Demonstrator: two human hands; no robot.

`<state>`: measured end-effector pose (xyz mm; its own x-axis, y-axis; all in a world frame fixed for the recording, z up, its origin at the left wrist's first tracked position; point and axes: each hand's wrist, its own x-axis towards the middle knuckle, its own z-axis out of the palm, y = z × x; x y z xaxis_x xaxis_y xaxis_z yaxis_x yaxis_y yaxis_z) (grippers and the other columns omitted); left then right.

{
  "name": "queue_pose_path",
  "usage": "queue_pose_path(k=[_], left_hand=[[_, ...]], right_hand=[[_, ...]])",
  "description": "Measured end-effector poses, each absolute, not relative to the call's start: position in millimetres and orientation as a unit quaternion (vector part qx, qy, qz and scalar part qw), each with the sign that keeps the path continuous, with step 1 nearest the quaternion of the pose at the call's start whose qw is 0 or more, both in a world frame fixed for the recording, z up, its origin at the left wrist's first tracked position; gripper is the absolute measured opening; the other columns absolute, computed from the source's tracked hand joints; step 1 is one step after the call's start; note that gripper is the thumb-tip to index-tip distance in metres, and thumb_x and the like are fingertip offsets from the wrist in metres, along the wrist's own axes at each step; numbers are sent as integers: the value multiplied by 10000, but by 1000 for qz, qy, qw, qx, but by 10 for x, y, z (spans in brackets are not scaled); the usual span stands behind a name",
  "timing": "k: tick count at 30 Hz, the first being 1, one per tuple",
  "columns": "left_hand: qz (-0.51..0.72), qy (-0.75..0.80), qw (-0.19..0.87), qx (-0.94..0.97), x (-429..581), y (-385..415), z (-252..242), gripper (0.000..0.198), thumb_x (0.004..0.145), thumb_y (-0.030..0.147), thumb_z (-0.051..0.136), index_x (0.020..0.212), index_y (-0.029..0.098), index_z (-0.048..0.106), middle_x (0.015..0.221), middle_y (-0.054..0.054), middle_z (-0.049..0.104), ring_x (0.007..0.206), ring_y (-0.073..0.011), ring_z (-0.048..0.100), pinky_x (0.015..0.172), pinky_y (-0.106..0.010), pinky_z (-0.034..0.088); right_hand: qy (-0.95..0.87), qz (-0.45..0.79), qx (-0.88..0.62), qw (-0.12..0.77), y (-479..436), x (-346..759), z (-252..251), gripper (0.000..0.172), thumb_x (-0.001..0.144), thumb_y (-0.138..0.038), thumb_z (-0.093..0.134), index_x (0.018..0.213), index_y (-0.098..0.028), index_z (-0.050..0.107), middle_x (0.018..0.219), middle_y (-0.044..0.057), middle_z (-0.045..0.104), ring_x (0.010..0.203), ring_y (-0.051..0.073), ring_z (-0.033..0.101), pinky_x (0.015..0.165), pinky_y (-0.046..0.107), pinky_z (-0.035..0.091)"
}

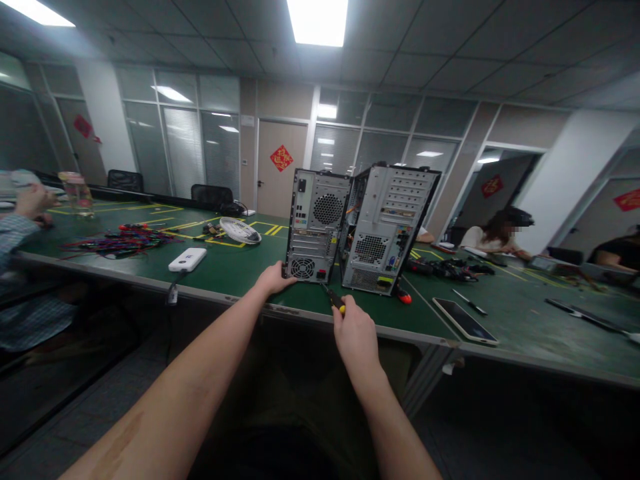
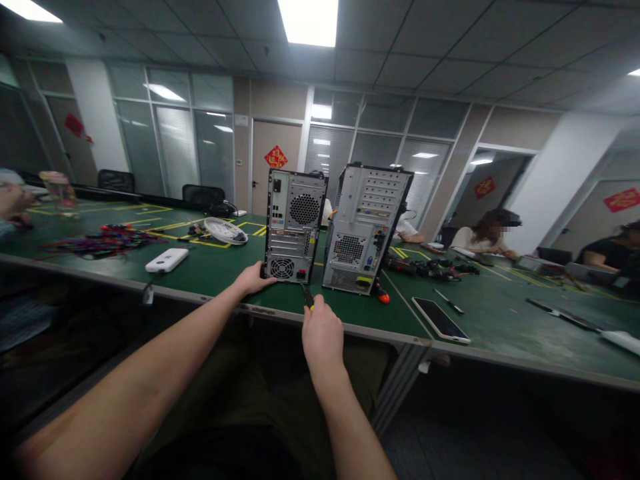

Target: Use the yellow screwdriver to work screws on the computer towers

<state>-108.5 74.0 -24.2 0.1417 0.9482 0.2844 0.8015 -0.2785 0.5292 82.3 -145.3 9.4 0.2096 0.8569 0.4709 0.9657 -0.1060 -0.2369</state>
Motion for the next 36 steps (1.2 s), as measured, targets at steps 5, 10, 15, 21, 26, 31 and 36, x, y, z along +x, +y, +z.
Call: queue_pose_path(k=[5,10,15,21,26,31,36], left_hand=[[292,587,126,745,-1086,723,-227,667,781,592,752,1274,179,577,1306,-173,695,1191,-327,673,940,-346,528],[293,585,128,745,-1085,718,-227,676,781,584,754,1278,164,572,1312,-181,689,1202,-333,666,951,-355,525],[295,583,126,746,-1085,736,-242,686,781,588,750,1283,156,567,1327,-190,678,1211,-340,660,955,-362,523],[291,585,123,747,-1088,763,-260,690,787,599,742,1291,165,559,1331,-188,677,1207,-333,660,960,-358,519],[286,591,122,744,-1089,775,-267,691,779,603,749,1286,171,565,1318,-178,686,1188,-324,672,941,-341,522],[287,586,117,748,-1094,771,-265,704,781,614,741,1291,160,567,1315,-186,686,1184,-332,673,928,-346,527],[287,589,116,747,-1089,762,-258,707,787,610,739,1298,155,561,1310,-191,687,1183,-332,674,928,-345,526]], right_hand=[[-625,-113,-722,274,-1454,828,86,192,1023,-237,535,1188,-178,611,1081,95,738,943,200,718,787,261,467],[-628,-109,-716,285,-1464,818,93,220,1025,-221,523,1222,-178,613,1100,94,729,993,197,706,832,258,465],[-630,-114,-710,291,-1458,824,84,236,1018,-217,541,1237,-176,618,1091,88,727,981,202,703,833,268,466],[-632,-119,-711,285,-1448,826,66,215,1007,-206,560,1209,-182,627,1072,81,725,976,200,701,825,264,460],[-631,-126,-721,256,-1457,832,52,200,995,-214,581,1189,-191,621,1049,81,726,940,213,704,781,278,454],[-633,-124,-727,234,-1467,824,48,186,983,-213,599,1168,-209,606,1022,74,727,906,215,706,746,278,439],[-633,-116,-730,230,-1461,796,56,168,995,-243,583,1158,-202,590,999,72,730,862,210,702,703,276,416]])
